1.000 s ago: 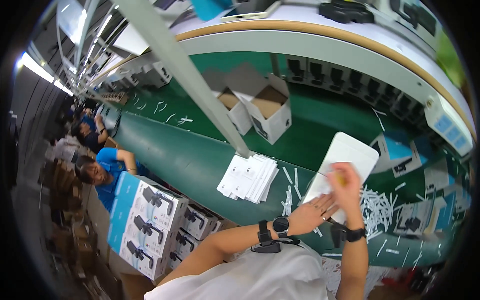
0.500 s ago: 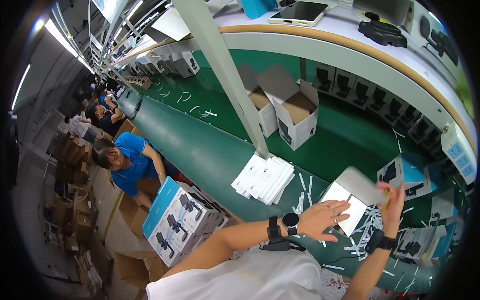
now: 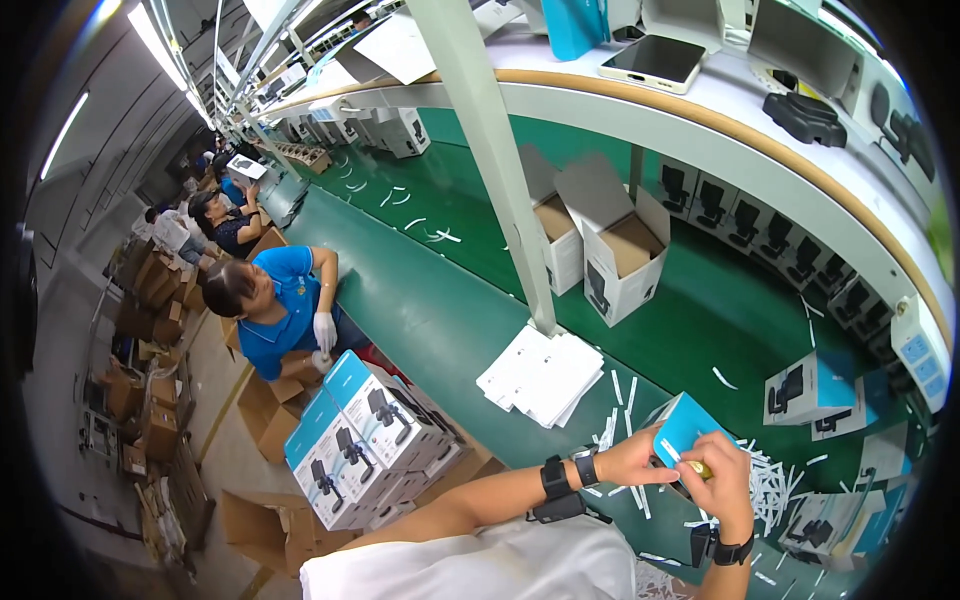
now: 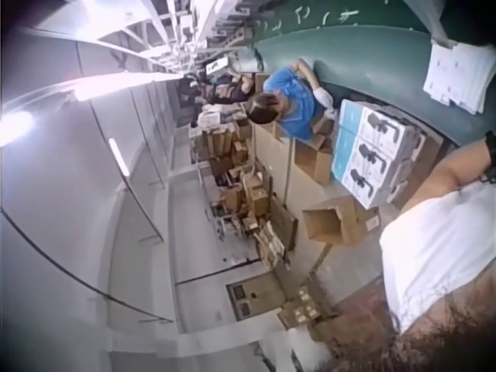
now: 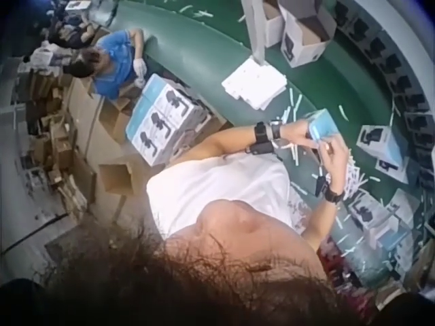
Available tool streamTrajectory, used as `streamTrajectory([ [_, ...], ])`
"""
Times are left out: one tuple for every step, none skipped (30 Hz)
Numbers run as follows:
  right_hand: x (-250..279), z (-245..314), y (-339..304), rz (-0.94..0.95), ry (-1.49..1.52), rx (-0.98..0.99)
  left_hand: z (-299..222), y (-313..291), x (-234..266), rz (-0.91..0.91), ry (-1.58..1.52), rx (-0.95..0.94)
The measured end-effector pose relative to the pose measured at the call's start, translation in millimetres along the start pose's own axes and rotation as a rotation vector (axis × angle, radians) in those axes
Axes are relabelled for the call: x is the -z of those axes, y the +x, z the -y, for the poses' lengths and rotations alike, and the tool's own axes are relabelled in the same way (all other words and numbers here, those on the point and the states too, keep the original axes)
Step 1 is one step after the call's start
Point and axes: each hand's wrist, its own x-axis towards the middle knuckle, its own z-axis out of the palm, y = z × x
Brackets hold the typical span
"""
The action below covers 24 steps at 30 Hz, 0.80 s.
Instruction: The person places a manual into a box, closes the lid, and applies a sticker to the exterior, repeating this process for several boxes.
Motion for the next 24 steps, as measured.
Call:
streamTrajectory([
  [1.2, 1.3, 0.9, 0.003, -0.01, 0.005, 2.5, 0.5, 0.6, 0.022, -0.02, 0.014],
  [-1.3, -1.0, 1.4, 0.003, -0.011, 0.012, 5.0, 1.1, 1.3, 0.045, -0.04, 0.028],
  [-5.1, -5.7, 0.6, -0.083, -0.022, -0.022, 6.8, 1.9, 1.1, 0.042, -0.037, 0.025],
  [-7.1, -8.0, 0.3, -0.17, -0.031, -0.055, 8.5, 2.6, 1.2, 0.046, -0.158, 0.064],
  [-6.7, -6.6, 0.3, -0.156, -0.014, -0.07, 10.3, 3.3, 1.8, 0.051, -0.278, 0.103],
  [-6.5, -4.5, 0.8, -0.156, -0.014, -0.067, 7.5, 4.0, 3.1, 0.05, -0.276, 0.101],
  [-6.4, -2.1, 1.5, -0.142, -0.031, -0.039, 3.8, 3.7, 4.3, 0.064, -0.268, 0.095],
  [-6.2, -1.1, 2.0, -0.129, -0.048, -0.01, 1.1, 3.7, 6.0, 0.077, -0.26, 0.09],
  [-5.4, -1.4, 1.6, -0.115, -0.023, -0.001, 0.4, 3.2, 7.0, 0.076, -0.258, 0.088],
  [-5.7, -2.2, 1.5, -0.115, -0.023, 0.002, 0.1, 2.3, 7.3, 0.078, -0.232, 0.08],
  [-6.6, -3.4, 1.6, -0.104, -0.001, -0.006, -0.4, 1.8, 8.0, 0.08, -0.206, 0.073],
  [-7.4, -5.2, 0.7, -0.093, 0.021, -0.016, -2.0, 1.6, 8.6, 0.08, -0.204, 0.072],
  [-7.9, -8.1, -0.2, -0.094, 0.021, -0.014, -4.4, 1.5, 9.1, 0.089, -0.227, 0.1],
  [-8.2, -11.9, -1.2, -0.076, 0.052, -0.027, -5.9, 1.6, 9.4, 0.098, -0.248, 0.129],
  [-8.5, -14.8, -1.5, -0.058, 0.083, -0.038, -6.1, 1.9, 9.9, 0.097, -0.245, 0.126],
  [-8.5, -16.2, -2.1, -0.058, 0.082, -0.034, -6.2, 1.7, 9.9, 0.096, -0.244, 0.11],
  [-8.5, -17.3, -2.9, -0.051, 0.096, -0.052, -6.3, 1.6, 9.8, 0.095, -0.243, 0.093],
  [-8.5, -18.2, -3.3, -0.042, 0.109, -0.069, -5.2, 1.5, 10.1, 0.092, -0.24, 0.089],
  [-9.1, -18.5, -3.7, -0.038, 0.113, -0.075, -2.9, 1.1, 11.0, 0.114, -0.222, 0.089],
  [-9.4, -19.6, -4.5, -0.036, 0.112, -0.069, -0.8, 0.8, 11.9, 0.135, -0.205, 0.089],
  [-10.2, -20.8, -6.2, -0.034, 0.133, -0.091, 2.0, 0.4, 12.4, 0.135, -0.203, 0.087],
  [-10.5, -21.9, -8.0, -0.032, 0.154, -0.113, 4.9, 0.4, 12.7, 0.145, -0.199, 0.068],
  [-10.3, -22.9, -9.8, -0.014, 0.204, -0.092, 7.8, 0.5, 12.8, 0.156, -0.195, 0.05],
  [-9.0, -20.3, -8.8, -0.013, 0.204, -0.091, 6.3, 1.1, 13.6, 0.154, -0.194, 0.05],
])
